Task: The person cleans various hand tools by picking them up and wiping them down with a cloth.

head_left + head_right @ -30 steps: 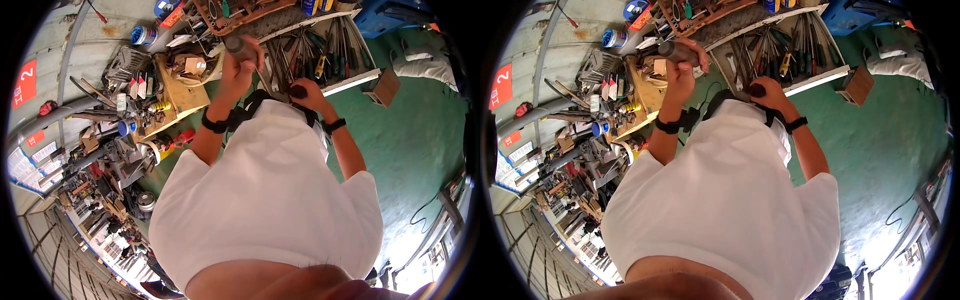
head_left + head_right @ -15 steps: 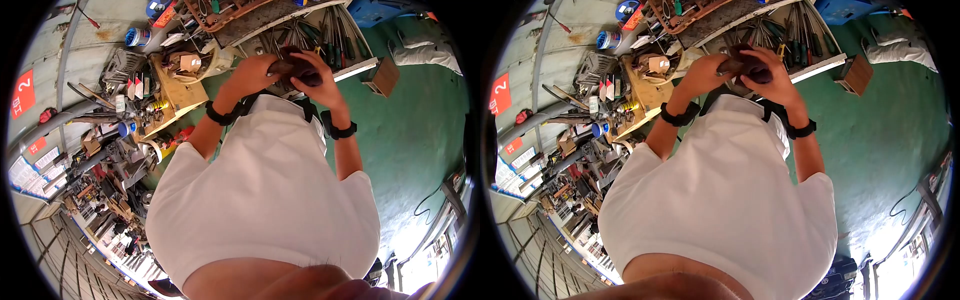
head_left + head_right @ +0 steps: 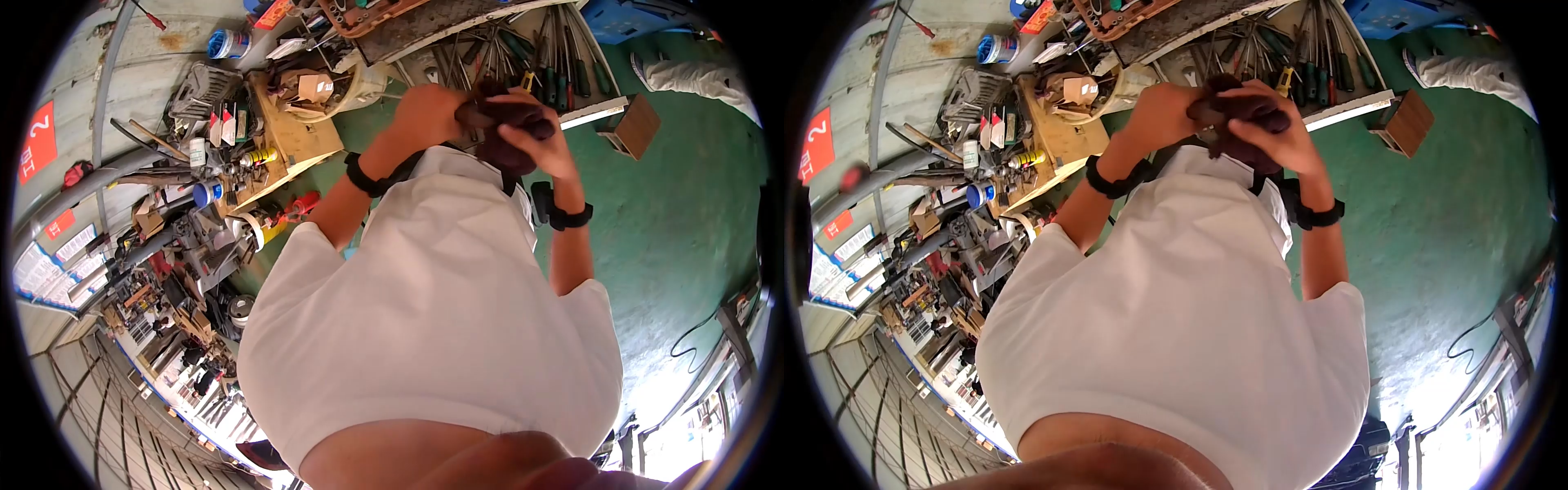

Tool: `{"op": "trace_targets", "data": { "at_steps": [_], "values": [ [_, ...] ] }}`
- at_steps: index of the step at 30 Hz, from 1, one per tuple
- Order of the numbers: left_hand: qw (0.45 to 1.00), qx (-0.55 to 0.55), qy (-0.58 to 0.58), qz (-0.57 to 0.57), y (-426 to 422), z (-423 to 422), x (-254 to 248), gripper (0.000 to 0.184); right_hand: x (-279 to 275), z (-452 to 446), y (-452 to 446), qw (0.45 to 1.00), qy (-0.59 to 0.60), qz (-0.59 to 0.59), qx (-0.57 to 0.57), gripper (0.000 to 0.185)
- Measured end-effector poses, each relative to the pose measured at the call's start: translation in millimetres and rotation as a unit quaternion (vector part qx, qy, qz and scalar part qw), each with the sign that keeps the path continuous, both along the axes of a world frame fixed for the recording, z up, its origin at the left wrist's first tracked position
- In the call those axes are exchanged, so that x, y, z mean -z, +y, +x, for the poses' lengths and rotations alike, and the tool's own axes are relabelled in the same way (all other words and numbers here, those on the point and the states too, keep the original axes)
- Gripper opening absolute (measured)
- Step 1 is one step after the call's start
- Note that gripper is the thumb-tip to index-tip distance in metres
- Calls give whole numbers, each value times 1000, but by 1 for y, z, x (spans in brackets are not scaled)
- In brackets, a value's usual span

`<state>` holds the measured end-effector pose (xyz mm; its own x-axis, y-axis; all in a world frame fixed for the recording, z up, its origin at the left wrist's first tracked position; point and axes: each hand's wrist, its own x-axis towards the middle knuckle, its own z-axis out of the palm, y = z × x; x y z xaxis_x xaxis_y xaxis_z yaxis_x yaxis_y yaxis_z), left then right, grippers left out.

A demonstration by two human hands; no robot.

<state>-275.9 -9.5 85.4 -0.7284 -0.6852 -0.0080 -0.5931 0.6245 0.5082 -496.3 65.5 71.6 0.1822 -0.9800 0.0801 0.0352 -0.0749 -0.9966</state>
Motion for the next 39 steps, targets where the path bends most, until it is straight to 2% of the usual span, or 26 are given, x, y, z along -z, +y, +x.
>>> {"op": "trace_targets", "data": {
  "at_steps": [1, 3, 7, 8, 10, 11, 12, 13, 14, 16, 17, 18, 19, 20, 22, 25, 27, 28, 29, 30, 31, 32, 34, 36, 37, 39],
  "values": [
    [997, -27, -73, 16, -2, -1, -1, 27, -6, 6, 1, 1000, 2, -2, 0, 40],
    [995, -12, -96, 6, -4, 2, 10, 26, -18, 20, 1, 968, 219, -123, 11, 44],
    [990, 9, -142, 23, -9, 1, 9, 27, 4, 15, -1, 992, 107, -70, -1, 42],
    [991, 9, -135, 23, -7, 3, 7, 27, 8, 9, 1, 991, 114, -70, -2, 42],
    [994, 9, -104, 35, -7, 8, 3, 29, 12, -8, 4, 992, 107, -61, -22, 36],
    [995, 11, -97, 33, -8, 12, -4, 29, 20, -16, 8, 986, 151, -68, 11, 31],
    [991, -29, -6, 133, -10, 16, -14, 28, 26, -23, 13, 985, 158, -71, 12, 31],
    [967, -66, 85, 230, -18, 18, -19, 28, 28, -30, 18, 985, 167, -32, 26, 29],
    [968, -64, 94, 225, -26, 20, -20, 28, 31, -35, 23, 984, 175, 8, 38, 28],
    [992, -4, 36, 121, -36, 22, -17, 24, 22, -27, 24, 988, 142, 26, 58, 27],
    [996, 46, -20, 77, -41, 23, 1, 25, 16, -20, 21, 988, 101, 101, 53, 29],
    [996, 45, -16, 78, -40, 21, 10, 25, 10, -11, 18, 981, 60, 178, 50, 32],
    [992, 99, -12, 71, -40, 14, 18, 28, 16, -2, 16, 984, 103, 134, 48, 41],
    [986, 153, -9, 62, -41, 7, 25, 30, 21, 7, 13, 981, 153, 104, 56, 40],
    [980, 185, -32, 59, -42, -7, 34, 39, 36, 11, 10, 944, 274, 185, -6, 43],
    [968, 219, -90, 79, -48, -22, 53, 45, 61, 12, 18, 949, 226, 217, -15, 46],
    [963, 264, 51, -17, -50, -29, 78, 48, 83, 11, 25, 951, 178, 254, 13, 48],
    [964, 261, 51, -11, -47, -31, 87, 48, 98, 8, 28, 950, 131, 278, 50, 49],
    [969, 235, 69, -26, -44, -32, 97, 45, 125, 7, 36, 949, 143, 258, 108, 50],
    [973, 209, 86, -40, -43, -32, 107, 43, 138, 5, 39, 948, 144, 262, 107, 50],
    [974, 208, 88, -35, -45, -29, 118, 43, 148, 3, 40, 931, 103, 329, 124, 51],
    [976, 199, 90, 21, -48, -27, 130, 40, 158, 0, 41, 906, 63, 394, 141, 52],
    [974, 189, 97, 85, -50, -18, 148, 37, 168, -1, 35, 893, 102, 414, 145, 55],
    [977, 128, 11, 173, -54, 3, 162, 34, 176, 5, 24, 880, 147, 409, 190, 60],
    [976, 126, 13, 176, -56, 15, 176, 34, 199, 5, 20, 882, 165, 394, 201, 64],
    [950, 102, -180, 235, -57, 40, 203, 33, 198, 14, 2, 874, 169, 407, 207, 66]
  ]
}}
